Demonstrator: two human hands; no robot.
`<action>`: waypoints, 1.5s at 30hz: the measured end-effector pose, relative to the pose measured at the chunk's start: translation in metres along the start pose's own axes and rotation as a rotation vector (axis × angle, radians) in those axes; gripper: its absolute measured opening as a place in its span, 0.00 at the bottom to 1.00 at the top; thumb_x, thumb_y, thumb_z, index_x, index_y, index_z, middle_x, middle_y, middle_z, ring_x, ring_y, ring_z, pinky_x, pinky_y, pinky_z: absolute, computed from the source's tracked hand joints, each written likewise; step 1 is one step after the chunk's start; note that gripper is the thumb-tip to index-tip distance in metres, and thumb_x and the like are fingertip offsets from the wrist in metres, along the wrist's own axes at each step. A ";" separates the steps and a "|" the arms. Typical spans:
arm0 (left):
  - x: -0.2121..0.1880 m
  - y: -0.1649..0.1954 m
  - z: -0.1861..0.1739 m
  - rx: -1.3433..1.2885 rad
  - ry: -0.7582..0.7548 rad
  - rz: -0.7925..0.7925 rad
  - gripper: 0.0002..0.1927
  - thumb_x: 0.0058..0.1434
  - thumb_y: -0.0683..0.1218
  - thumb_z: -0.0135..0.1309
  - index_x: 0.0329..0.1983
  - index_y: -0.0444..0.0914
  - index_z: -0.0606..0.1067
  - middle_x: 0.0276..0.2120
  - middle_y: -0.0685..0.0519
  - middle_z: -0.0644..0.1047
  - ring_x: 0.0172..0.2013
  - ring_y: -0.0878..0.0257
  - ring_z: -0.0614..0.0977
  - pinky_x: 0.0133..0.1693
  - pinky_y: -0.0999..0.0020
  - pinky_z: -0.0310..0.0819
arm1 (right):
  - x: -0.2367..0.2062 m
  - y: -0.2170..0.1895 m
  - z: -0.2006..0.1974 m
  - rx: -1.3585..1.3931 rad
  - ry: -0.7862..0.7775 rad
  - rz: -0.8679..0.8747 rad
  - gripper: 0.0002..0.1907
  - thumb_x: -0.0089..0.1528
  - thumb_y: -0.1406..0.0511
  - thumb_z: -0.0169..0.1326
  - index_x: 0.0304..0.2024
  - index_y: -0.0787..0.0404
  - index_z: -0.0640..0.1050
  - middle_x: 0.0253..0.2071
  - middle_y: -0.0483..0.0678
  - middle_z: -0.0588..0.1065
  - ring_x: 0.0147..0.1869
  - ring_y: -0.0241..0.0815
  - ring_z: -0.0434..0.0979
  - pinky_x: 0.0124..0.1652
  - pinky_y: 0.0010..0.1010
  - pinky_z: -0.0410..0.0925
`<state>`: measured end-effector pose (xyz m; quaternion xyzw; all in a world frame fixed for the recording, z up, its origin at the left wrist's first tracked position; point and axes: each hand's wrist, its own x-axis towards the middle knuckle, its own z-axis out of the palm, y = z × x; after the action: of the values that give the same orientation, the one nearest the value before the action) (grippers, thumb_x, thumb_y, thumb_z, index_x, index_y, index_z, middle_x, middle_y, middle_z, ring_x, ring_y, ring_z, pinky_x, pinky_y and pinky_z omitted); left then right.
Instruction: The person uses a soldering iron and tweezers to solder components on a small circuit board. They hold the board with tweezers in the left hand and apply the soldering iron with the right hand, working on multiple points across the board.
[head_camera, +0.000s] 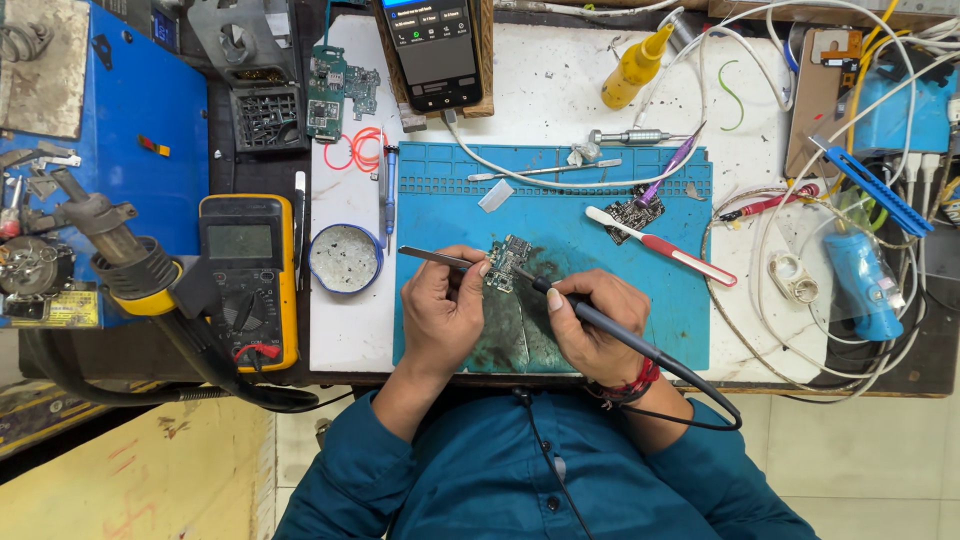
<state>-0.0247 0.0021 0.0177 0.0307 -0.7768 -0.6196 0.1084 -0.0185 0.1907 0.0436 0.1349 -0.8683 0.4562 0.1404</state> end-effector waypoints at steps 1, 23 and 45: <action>0.000 0.000 0.000 -0.003 -0.004 0.001 0.04 0.67 0.38 0.59 0.43 0.34 0.78 0.29 0.55 0.78 0.25 0.74 0.75 0.26 0.77 0.67 | 0.000 0.000 0.000 -0.002 0.002 0.000 0.04 0.62 0.69 0.61 0.34 0.63 0.78 0.25 0.47 0.74 0.26 0.42 0.74 0.29 0.30 0.65; 0.000 0.000 0.000 0.009 -0.004 0.001 0.04 0.67 0.38 0.59 0.43 0.34 0.77 0.29 0.55 0.79 0.25 0.74 0.76 0.26 0.77 0.68 | 0.000 -0.001 -0.001 -0.003 -0.004 -0.001 0.04 0.62 0.68 0.61 0.34 0.63 0.78 0.24 0.47 0.74 0.26 0.41 0.74 0.29 0.30 0.65; 0.000 0.000 0.000 0.010 -0.004 0.011 0.04 0.67 0.39 0.59 0.43 0.34 0.77 0.29 0.55 0.78 0.24 0.74 0.76 0.25 0.77 0.67 | 0.001 0.000 -0.001 0.010 0.002 -0.002 0.05 0.62 0.68 0.61 0.34 0.63 0.78 0.25 0.47 0.74 0.26 0.42 0.74 0.29 0.30 0.65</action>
<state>-0.0249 0.0024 0.0177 0.0258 -0.7801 -0.6154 0.1099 -0.0191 0.1914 0.0449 0.1360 -0.8656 0.4607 0.1412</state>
